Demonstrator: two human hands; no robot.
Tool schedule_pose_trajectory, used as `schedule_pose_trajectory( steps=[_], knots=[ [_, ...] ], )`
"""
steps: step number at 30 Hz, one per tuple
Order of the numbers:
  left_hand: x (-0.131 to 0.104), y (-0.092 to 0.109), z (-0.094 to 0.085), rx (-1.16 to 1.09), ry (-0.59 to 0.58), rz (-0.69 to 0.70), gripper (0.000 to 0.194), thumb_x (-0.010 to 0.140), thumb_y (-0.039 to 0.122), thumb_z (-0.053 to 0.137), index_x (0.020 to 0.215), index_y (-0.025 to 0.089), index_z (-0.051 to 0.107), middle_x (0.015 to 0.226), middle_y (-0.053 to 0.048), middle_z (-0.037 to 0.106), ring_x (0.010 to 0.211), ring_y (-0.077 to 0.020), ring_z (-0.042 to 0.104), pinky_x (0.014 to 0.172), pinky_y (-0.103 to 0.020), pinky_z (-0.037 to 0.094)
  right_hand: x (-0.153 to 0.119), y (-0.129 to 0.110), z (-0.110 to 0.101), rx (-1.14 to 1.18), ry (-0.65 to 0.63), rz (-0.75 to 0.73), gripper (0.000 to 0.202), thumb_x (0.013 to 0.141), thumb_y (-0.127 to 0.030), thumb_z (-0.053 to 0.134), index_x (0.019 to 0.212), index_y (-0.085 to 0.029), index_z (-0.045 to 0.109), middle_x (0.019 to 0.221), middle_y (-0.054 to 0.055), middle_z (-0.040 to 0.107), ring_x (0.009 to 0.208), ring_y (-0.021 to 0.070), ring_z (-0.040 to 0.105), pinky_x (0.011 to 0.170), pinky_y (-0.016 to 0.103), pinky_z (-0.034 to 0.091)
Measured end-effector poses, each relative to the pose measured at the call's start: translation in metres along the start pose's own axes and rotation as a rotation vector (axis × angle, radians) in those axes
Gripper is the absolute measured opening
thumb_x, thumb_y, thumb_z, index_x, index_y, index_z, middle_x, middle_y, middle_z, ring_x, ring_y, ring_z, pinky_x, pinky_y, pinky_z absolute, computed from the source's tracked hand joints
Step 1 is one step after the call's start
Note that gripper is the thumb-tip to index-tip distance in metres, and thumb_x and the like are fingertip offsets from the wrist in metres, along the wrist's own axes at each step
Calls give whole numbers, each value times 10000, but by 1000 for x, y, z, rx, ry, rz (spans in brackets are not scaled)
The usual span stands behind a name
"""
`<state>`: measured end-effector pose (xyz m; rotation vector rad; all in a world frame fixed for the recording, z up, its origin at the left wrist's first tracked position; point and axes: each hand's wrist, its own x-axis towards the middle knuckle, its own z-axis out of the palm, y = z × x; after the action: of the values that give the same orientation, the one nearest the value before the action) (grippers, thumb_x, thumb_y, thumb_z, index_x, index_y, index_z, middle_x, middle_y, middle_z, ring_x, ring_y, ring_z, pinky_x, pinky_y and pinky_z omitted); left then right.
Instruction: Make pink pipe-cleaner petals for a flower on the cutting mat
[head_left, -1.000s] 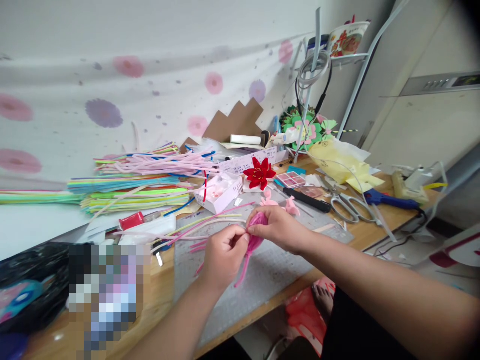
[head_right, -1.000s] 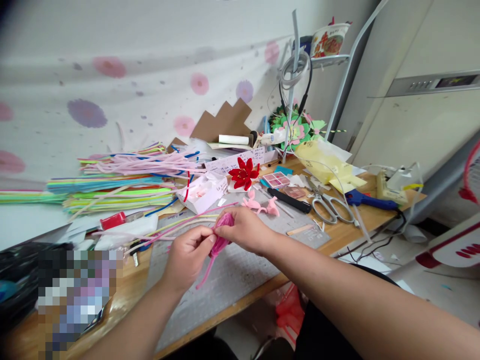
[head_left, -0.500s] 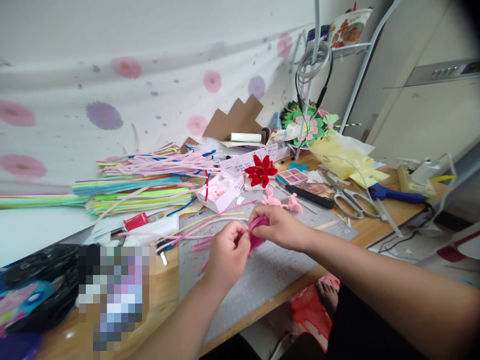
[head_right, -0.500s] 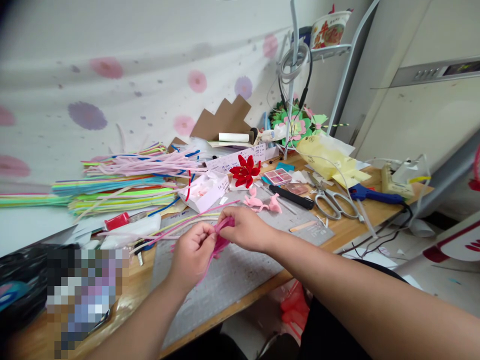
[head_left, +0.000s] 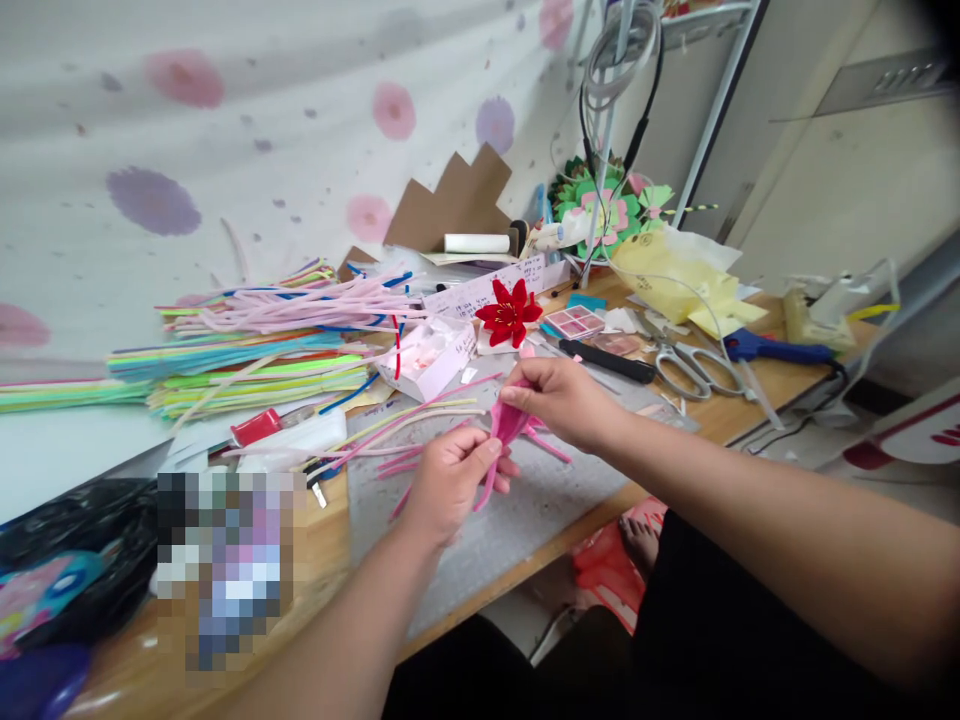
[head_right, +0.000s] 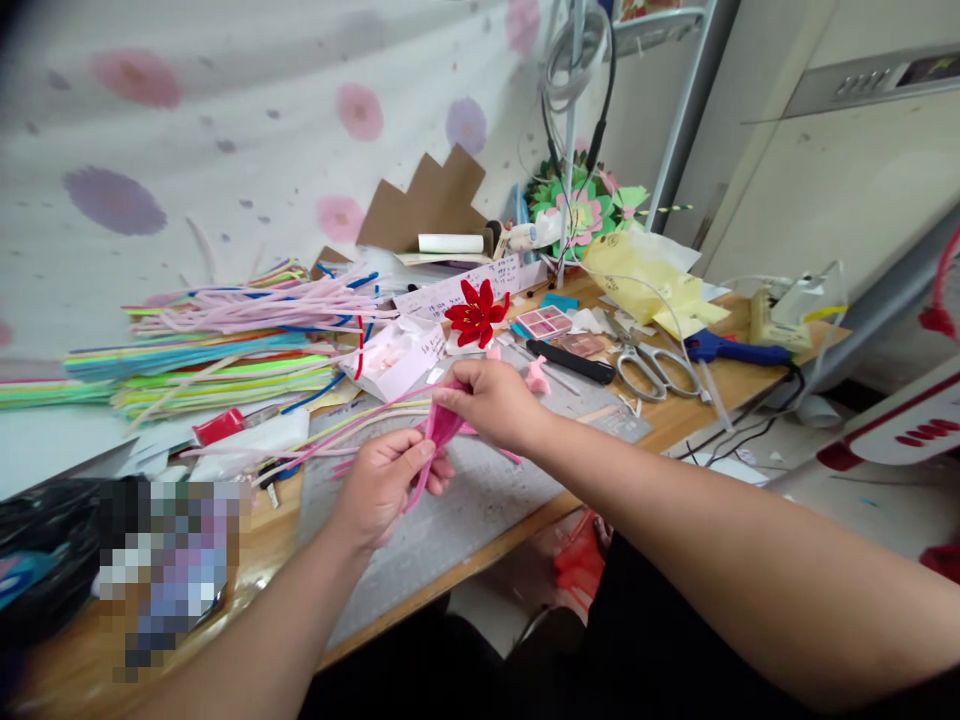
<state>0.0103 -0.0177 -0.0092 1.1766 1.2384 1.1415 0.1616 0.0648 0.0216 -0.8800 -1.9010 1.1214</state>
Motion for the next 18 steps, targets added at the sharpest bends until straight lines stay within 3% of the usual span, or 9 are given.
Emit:
schedule_pose_trajectory(
  steps=[5, 11, 15, 18],
  knots=[
    [-7, -5, 15, -36, 156, 164, 197, 824, 297, 550, 720, 138, 603, 649, -31, 678, 510, -107, 597, 541, -225, 460, -4, -4, 9, 277, 97, 86, 189, 730, -293, 592, 617, -156, 528, 534, -23, 529, 491, 95, 484, 499, 231, 410],
    [-13, -10, 26, -31, 257, 231, 213, 838, 327, 530, 734, 150, 585, 660, -16, 669, 531, -130, 619, 554, -255, 491, -5, -3, 17, 363, 218, 33, 207, 709, -296, 636, 606, -152, 527, 541, -33, 511, 482, 78, 455, 468, 211, 378],
    [-9, -10, 19, 27, 237, 202, 232, 844, 329, 512, 719, 147, 583, 649, -18, 666, 511, -120, 606, 552, -244, 477, 3, 0, 6, 212, -6, 19, 186, 751, -300, 606, 661, -140, 570, 571, -10, 553, 512, 98, 497, 487, 223, 394],
    [-6, -6, 10, 113, 165, 164, 243, 841, 312, 502, 684, 144, 579, 625, -18, 658, 494, -110, 592, 527, -223, 453, 8, -2, -8, -79, -116, -144, 114, 751, -249, 624, 757, -135, 627, 673, 22, 617, 608, 124, 549, 571, 246, 429]
  ],
)
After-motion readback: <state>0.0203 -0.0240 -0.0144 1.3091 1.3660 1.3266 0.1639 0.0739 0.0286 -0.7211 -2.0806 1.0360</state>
